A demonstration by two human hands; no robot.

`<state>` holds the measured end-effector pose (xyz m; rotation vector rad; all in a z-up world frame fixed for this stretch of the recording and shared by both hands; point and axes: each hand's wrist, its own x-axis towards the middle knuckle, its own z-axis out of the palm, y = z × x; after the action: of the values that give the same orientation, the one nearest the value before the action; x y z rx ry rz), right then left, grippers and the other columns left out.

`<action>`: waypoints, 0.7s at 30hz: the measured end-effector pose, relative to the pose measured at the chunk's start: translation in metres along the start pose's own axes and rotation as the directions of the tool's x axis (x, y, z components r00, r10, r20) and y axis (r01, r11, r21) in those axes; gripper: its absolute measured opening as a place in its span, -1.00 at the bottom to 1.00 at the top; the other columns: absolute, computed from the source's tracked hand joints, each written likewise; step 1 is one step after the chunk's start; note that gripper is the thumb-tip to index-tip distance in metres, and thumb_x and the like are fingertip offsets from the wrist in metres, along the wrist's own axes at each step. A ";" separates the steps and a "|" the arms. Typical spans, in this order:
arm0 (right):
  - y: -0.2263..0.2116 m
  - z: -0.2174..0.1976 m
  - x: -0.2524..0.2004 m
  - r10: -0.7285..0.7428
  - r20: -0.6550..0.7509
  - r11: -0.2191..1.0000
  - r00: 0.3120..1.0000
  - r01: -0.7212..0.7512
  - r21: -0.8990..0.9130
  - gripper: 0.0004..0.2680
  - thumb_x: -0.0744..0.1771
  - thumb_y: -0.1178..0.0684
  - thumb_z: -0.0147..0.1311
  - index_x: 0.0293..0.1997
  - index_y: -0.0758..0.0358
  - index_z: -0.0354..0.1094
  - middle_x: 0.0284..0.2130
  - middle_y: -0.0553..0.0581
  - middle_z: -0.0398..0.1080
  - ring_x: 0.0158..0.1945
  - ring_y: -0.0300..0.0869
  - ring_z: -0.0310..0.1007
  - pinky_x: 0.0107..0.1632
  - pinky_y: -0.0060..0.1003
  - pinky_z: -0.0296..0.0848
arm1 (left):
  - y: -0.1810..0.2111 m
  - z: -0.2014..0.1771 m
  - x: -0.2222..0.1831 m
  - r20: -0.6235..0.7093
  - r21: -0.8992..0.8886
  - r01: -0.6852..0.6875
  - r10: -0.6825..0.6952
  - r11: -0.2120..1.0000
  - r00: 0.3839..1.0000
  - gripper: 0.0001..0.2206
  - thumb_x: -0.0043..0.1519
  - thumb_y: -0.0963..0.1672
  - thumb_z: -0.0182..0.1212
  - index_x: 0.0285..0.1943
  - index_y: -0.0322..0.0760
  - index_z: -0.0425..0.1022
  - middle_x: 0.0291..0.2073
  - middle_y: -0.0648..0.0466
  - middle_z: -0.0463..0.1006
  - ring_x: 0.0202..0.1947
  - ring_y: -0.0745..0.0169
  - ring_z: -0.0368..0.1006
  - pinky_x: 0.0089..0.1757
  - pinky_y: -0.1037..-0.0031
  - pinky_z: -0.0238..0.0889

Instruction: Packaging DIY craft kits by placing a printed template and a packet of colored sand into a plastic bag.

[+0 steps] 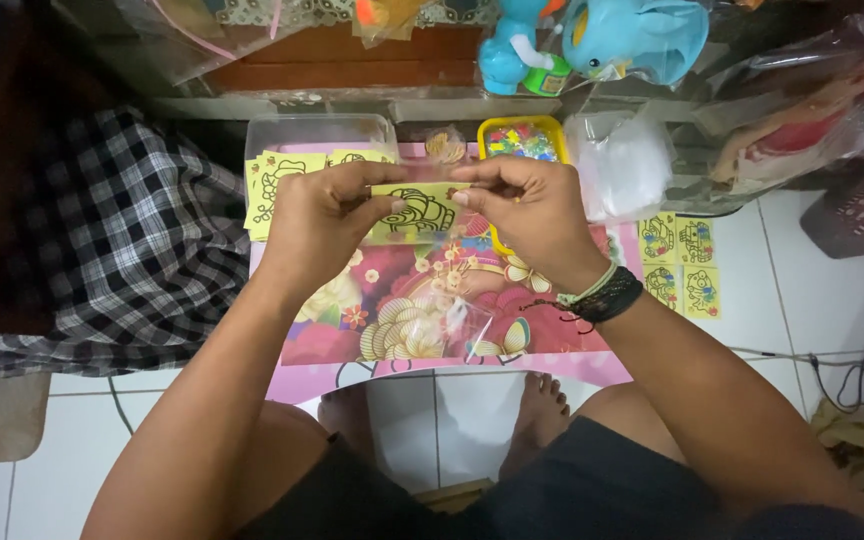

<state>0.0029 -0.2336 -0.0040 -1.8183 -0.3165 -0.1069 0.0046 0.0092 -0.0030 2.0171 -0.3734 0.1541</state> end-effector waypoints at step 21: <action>0.022 -0.005 0.004 0.066 0.097 0.958 0.993 -0.090 0.271 -0.90 0.34 0.24 0.25 -0.10 0.35 0.46 -0.36 0.06 0.47 -0.24 -0.39 0.48 -0.14 -0.47 0.53 | -0.007 0.005 0.004 -0.075 -0.218 0.147 -0.167 0.965 0.983 -0.96 0.28 -0.17 0.38 -0.16 -0.24 0.65 -0.60 0.12 0.52 -0.47 0.47 0.40 -0.33 0.63 0.29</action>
<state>0.0137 -0.2433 -0.0222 -1.5591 -0.3047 0.0700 0.0106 0.0072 -0.0100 1.8129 -0.1623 0.1041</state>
